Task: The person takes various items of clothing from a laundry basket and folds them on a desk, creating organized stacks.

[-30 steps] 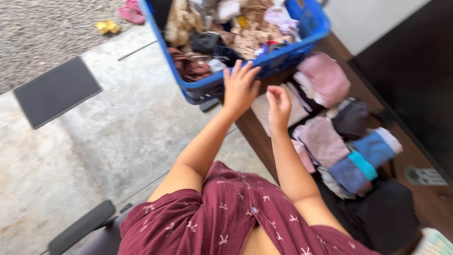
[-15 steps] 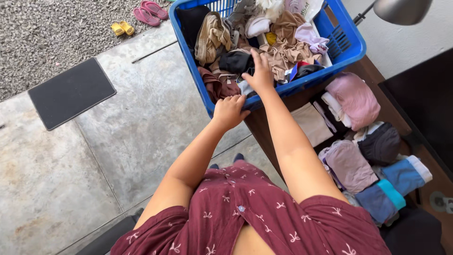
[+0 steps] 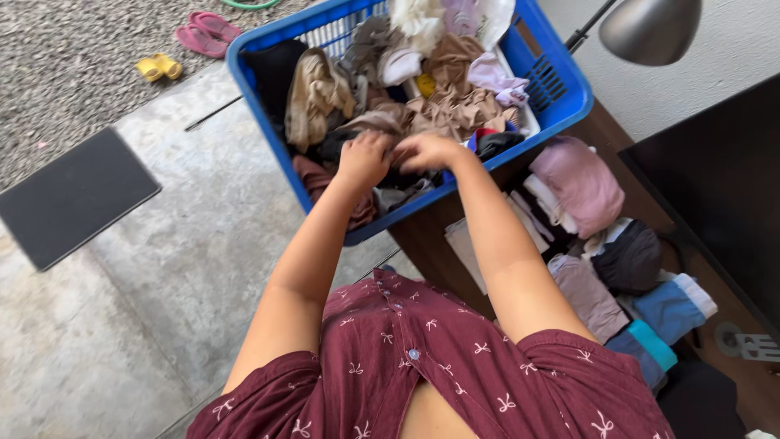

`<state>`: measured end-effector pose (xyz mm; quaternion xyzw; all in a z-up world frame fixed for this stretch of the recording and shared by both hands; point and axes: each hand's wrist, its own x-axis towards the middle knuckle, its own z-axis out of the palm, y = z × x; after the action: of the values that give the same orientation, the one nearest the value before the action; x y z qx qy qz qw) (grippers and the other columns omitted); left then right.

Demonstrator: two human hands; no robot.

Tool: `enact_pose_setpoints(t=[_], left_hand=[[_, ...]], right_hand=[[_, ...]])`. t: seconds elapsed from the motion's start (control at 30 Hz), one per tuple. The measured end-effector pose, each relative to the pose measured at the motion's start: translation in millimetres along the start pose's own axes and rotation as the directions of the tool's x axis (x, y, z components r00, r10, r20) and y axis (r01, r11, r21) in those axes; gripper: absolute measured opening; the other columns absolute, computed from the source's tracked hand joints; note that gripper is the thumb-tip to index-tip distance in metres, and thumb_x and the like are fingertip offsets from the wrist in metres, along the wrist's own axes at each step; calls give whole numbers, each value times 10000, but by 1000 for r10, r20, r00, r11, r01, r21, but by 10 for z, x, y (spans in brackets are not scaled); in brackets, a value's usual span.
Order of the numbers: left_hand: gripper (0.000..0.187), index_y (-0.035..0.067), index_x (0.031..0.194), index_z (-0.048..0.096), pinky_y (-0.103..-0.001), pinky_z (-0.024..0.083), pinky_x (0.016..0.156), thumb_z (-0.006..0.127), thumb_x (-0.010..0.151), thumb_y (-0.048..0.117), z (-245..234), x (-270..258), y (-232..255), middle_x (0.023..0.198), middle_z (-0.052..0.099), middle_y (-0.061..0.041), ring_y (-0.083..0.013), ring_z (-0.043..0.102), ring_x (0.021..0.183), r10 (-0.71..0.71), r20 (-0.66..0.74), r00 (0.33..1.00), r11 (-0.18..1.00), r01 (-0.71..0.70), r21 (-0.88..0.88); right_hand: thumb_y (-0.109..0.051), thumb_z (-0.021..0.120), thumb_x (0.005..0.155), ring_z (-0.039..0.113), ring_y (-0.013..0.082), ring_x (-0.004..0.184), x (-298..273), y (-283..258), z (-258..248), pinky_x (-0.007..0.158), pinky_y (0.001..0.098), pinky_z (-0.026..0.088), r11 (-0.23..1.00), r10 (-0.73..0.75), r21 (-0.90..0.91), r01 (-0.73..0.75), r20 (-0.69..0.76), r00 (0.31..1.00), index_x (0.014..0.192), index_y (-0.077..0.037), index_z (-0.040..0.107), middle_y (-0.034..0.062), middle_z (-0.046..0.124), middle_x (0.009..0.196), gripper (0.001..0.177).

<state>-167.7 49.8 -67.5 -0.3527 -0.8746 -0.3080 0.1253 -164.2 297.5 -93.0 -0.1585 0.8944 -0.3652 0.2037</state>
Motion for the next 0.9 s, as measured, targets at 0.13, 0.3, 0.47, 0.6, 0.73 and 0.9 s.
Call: enact_pose_setpoints(t=[0.13, 0.3, 0.47, 0.6, 0.73, 0.9], left_hand=[[492, 129, 1204, 734, -512, 446, 1027, 541, 997, 531, 561, 278, -288, 1280, 670, -127, -354, 605, 1228, -247, 778, 578, 952, -3, 305], [527, 179, 1287, 725, -465, 512, 1009, 527, 971, 550, 621, 610, -331, 1299, 695, -91, -325, 634, 1245, -171, 822, 543, 976, -23, 218], [707, 180, 1451, 510, -524, 508, 961, 305, 916, 595, 397, 960, -302, 1267, 666, -24, -284, 635, 1177, -126, 867, 482, -149, 855, -496], [594, -36, 1457, 509, -495, 489, 1109, 515, 942, 258, 303, 1343, -498, 1349, 641, -189, -331, 632, 1239, 35, 710, 704, -285, 688, -668], [572, 6, 1422, 533, -531, 469, 1111, 562, 858, 98, -377, 1412, -515, 1341, 633, -198, -346, 627, 1211, 94, 650, 754, -513, 597, -617], [547, -62, 1326, 589, -522, 510, 1101, 526, 812, 115, -838, 1357, -373, 1283, 678, -246, -390, 673, 1171, 296, 589, 752, -747, 566, -347]], right_hand=[[-289, 902, 281, 681, 458, 949, -330, 1, -391, 676, 515, 550, 722, -173, -538, -434, -748, 640, 1228, -148, 768, 251, 733, 1149, 966], [-220, 746, 963, 669, 240, 986, -167, -356, -557, 869, 410, 521, 948, 314, 184, -258, -652, 690, 1177, -135, 728, 94, 740, 1043, 230], [-90, 755, 975, 685, 119, 1006, -308, -1549, -194, 944, 314, 575, 710, -207, 594, 379, -338, 918, 1037, -48, 720, 27, 736, 1030, 83], [-103, 763, 899, 674, 121, 967, -409, -1752, -91, 874, 292, 555, 841, -238, 460, 285, -159, 958, 1070, -64, 711, 29, 726, 1001, 182], [-178, 782, 932, 699, 146, 907, -245, -1106, -166, 820, 290, 586, 730, 432, 631, 263, -724, 538, 1087, -66, 655, 17, 748, 1017, 229], [-270, 709, 954, 605, 144, 1200, 20, -842, -172, 975, 347, 523, 455, 463, 868, 196, -419, 781, 1410, -108, 525, -9, 611, 1345, 518]])
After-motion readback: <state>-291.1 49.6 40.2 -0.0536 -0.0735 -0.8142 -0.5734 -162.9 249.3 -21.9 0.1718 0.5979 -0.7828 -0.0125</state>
